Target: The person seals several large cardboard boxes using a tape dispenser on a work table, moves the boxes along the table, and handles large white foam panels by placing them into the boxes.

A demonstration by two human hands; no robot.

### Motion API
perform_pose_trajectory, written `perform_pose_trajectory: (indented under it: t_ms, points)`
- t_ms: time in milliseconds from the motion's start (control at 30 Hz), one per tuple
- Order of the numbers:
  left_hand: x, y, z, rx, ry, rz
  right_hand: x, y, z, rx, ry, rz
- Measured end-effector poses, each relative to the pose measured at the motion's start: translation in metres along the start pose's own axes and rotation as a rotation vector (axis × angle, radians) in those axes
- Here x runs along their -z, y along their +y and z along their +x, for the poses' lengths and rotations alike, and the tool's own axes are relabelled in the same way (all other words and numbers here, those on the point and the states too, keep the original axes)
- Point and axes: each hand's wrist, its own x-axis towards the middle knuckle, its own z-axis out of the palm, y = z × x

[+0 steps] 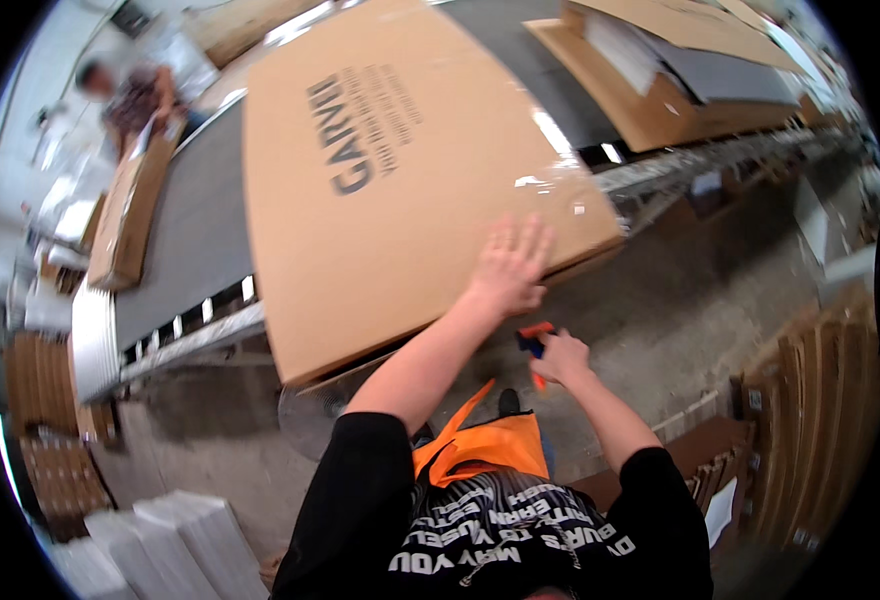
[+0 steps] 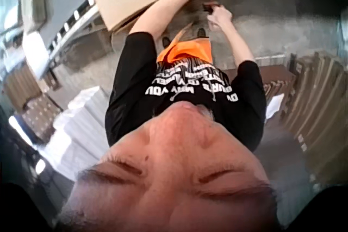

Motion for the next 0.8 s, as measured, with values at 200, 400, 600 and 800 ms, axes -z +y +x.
perform_pose_trajectory:
  t_ms: [200,400,600,800]
  points:
    - [0.039,-0.063,-0.144,0.099,-0.091,-0.018,-0.037,0.039,-0.057,-0.036,0.267,0.066]
    - [0.056,-0.155,-0.303,0.137,0.177,0.032,0.071,-0.151,-0.115,0.437,0.667,0.167]
    - [0.053,-0.177,-0.325,0.120,0.361,0.018,0.148,-0.367,-0.073,0.376,0.554,-0.072]
    - [0.053,-0.176,-0.330,0.169,0.341,-0.022,0.081,-0.330,-0.121,0.311,0.182,-0.308]
